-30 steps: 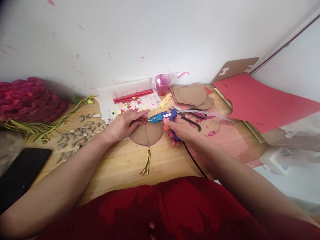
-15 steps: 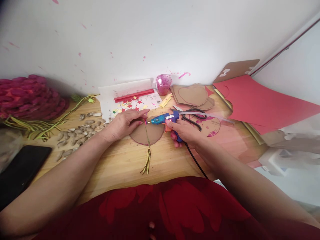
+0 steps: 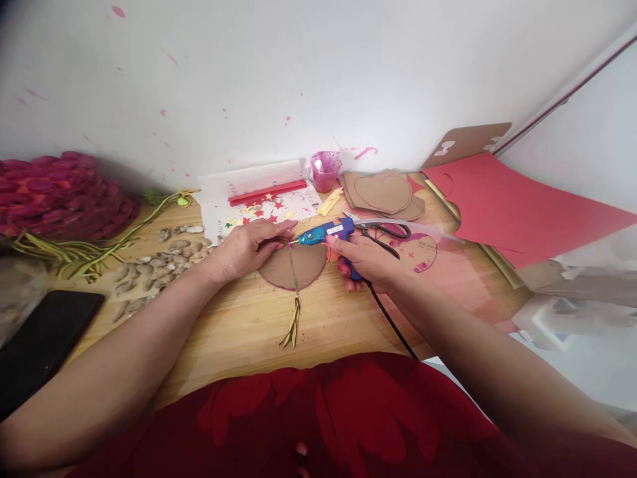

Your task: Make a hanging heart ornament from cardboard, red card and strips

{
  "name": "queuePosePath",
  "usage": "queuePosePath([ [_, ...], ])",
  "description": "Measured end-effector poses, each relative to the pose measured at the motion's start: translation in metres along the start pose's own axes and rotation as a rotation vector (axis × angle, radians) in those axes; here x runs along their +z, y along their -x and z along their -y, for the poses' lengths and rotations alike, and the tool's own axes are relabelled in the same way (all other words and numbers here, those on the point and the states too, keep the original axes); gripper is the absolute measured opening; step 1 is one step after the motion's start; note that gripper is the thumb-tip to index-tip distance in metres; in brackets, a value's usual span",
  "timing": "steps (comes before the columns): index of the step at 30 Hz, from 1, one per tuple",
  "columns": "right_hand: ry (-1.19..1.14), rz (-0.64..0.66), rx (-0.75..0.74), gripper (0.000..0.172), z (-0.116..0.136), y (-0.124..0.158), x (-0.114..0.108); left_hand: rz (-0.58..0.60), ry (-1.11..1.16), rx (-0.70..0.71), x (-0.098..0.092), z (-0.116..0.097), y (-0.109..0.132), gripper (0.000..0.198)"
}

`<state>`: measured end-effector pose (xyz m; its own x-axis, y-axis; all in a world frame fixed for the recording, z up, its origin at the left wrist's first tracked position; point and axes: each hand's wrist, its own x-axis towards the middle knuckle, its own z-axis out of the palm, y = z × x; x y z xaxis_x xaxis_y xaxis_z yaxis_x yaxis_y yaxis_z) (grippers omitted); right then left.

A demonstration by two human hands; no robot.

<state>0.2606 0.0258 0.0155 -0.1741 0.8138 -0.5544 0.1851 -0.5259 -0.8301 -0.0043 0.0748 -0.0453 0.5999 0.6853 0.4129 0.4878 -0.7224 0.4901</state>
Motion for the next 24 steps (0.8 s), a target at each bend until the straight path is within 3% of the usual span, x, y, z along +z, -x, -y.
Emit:
queuePosePath([
  [14, 0.071, -0.039, 0.032, 0.023, -0.0001, -0.0078, 0.0052, 0.091, -0.101, 0.009, -0.0034, -0.004, -0.0001, 0.051],
  [24, 0.102, -0.059, 0.071, 0.028, -0.0029, -0.0031, 0.0059, 0.081, -0.102, 0.011, -0.0036, -0.0061, -0.0012, 0.05],
])
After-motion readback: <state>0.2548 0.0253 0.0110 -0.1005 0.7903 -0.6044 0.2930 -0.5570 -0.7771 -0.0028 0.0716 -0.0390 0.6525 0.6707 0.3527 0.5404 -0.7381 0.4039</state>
